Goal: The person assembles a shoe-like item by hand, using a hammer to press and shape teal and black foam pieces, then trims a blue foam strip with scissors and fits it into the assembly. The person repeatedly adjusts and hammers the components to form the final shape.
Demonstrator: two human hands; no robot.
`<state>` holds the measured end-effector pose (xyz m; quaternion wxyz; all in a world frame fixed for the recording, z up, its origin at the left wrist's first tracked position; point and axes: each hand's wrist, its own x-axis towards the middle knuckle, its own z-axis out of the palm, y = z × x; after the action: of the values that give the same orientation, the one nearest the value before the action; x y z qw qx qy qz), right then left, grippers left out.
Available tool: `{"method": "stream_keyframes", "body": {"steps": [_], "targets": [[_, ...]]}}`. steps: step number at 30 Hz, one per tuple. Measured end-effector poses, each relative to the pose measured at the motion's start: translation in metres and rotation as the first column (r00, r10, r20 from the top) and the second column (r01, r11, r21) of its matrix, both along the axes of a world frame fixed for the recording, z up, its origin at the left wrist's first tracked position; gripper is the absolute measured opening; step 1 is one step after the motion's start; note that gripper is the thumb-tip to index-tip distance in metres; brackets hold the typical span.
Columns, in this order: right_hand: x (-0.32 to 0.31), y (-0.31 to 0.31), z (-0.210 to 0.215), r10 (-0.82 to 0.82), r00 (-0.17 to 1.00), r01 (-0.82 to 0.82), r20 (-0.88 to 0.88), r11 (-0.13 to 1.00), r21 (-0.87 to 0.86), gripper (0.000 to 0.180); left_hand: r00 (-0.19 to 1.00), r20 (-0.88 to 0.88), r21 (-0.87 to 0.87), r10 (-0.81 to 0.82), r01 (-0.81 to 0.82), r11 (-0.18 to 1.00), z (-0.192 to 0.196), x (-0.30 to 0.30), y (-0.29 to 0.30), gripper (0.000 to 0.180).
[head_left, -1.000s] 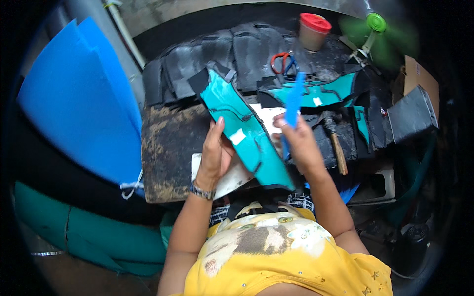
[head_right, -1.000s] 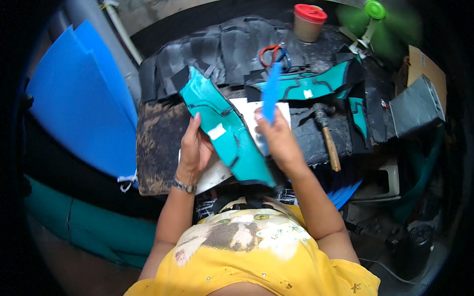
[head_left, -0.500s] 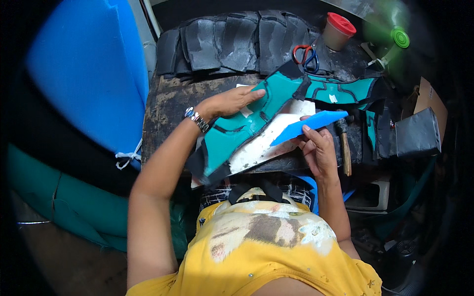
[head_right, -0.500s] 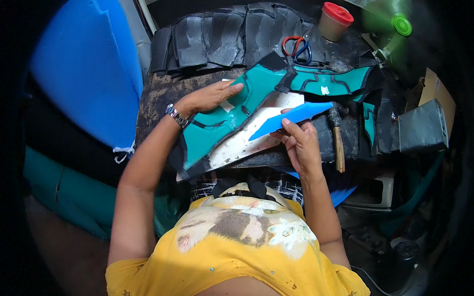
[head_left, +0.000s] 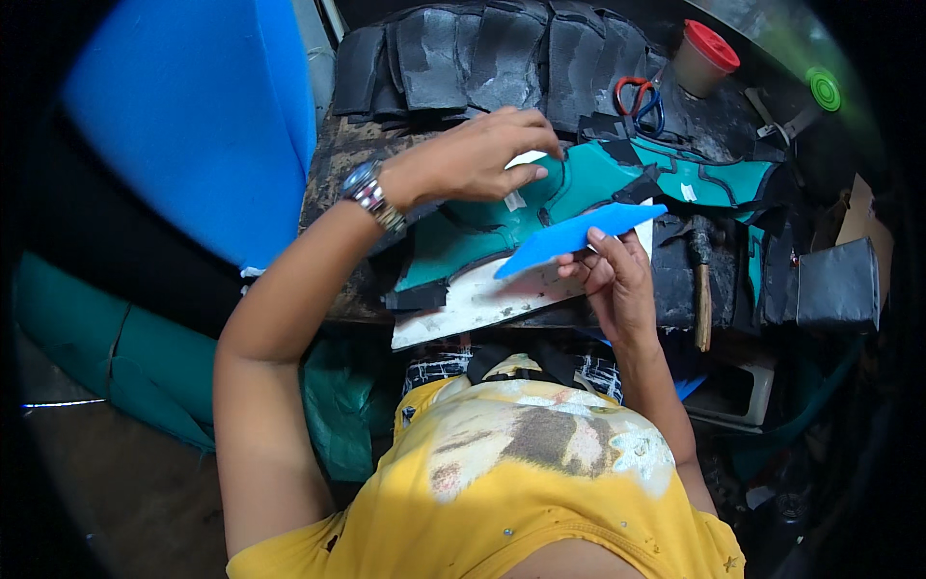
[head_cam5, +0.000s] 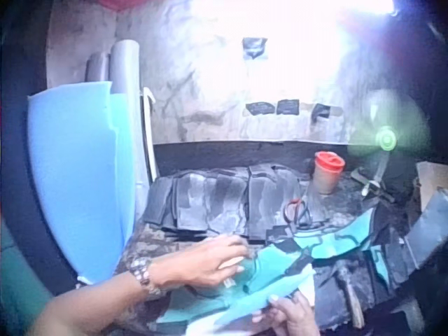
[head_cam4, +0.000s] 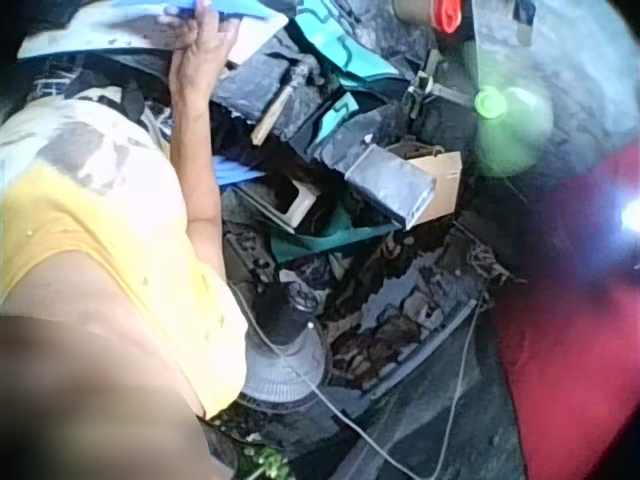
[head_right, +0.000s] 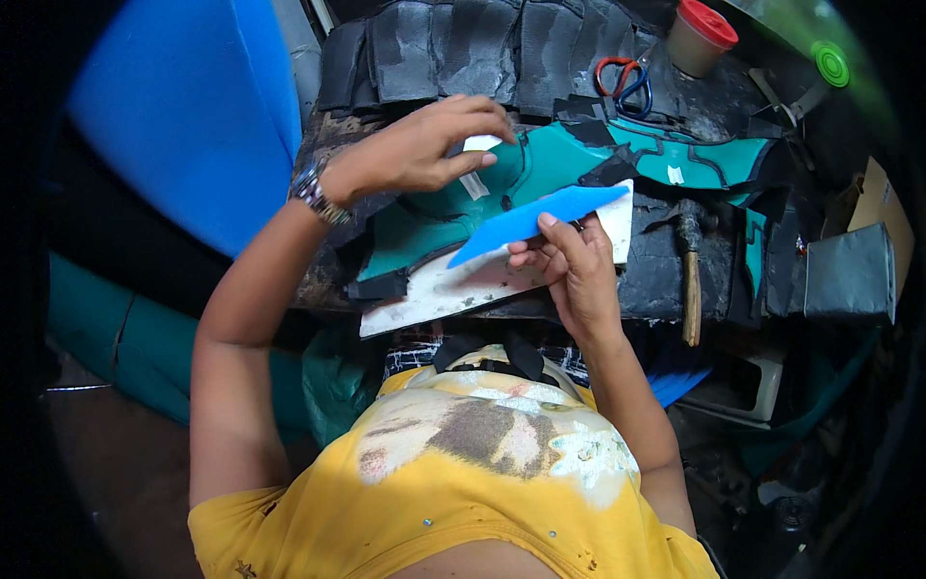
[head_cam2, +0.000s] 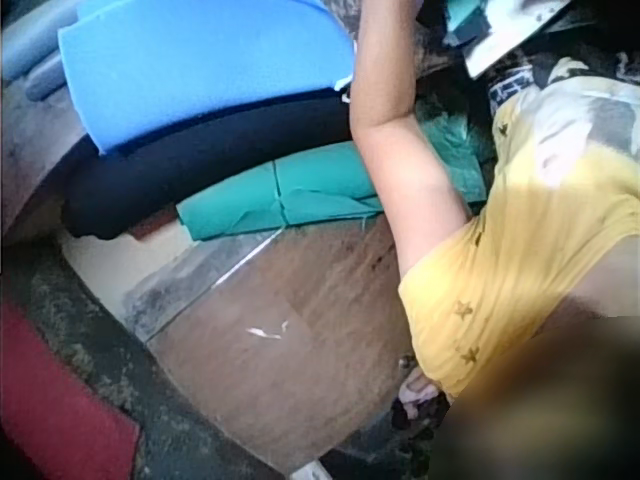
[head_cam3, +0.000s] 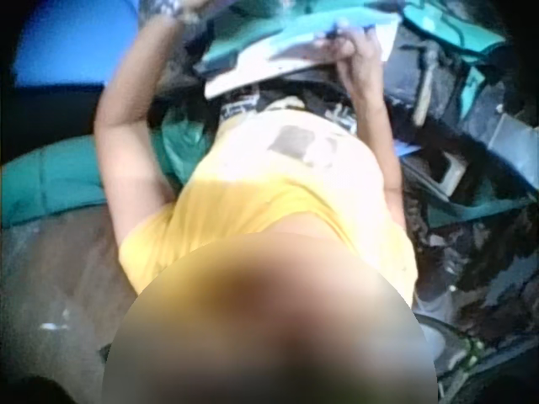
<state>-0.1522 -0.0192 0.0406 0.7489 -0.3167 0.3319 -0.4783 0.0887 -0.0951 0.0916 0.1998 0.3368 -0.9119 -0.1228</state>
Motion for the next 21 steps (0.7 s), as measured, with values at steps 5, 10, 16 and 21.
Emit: {"method": "stream_keyframes", "body": {"steps": [5,10,16,21], "targets": [[0.018,-0.013,0.008,0.135,0.99,-0.137,-0.044,0.99,-0.037,0.029,0.949,-0.268,0.598,0.164,0.03,0.801,0.004,0.001,0.039,0.038],[0.025,-0.017,0.007,0.217,0.956,-0.212,-0.197,0.976,0.045,0.03,0.932,-0.304,0.568,0.199,0.01,0.823,-0.018,0.003,0.044,0.038],[0.018,-0.018,0.009,0.158,0.871,-0.177,-0.465,0.984,0.001,0.027,0.976,-0.111,0.577,0.19,-0.092,0.812,-0.03,-0.001,0.039,0.031],[-0.001,-0.033,0.009,-0.339,0.799,0.075,-0.497,0.875,-0.477,0.018,0.976,-0.077,0.555,0.205,-0.129,0.822,-0.031,-0.004,0.036,0.03]]}}
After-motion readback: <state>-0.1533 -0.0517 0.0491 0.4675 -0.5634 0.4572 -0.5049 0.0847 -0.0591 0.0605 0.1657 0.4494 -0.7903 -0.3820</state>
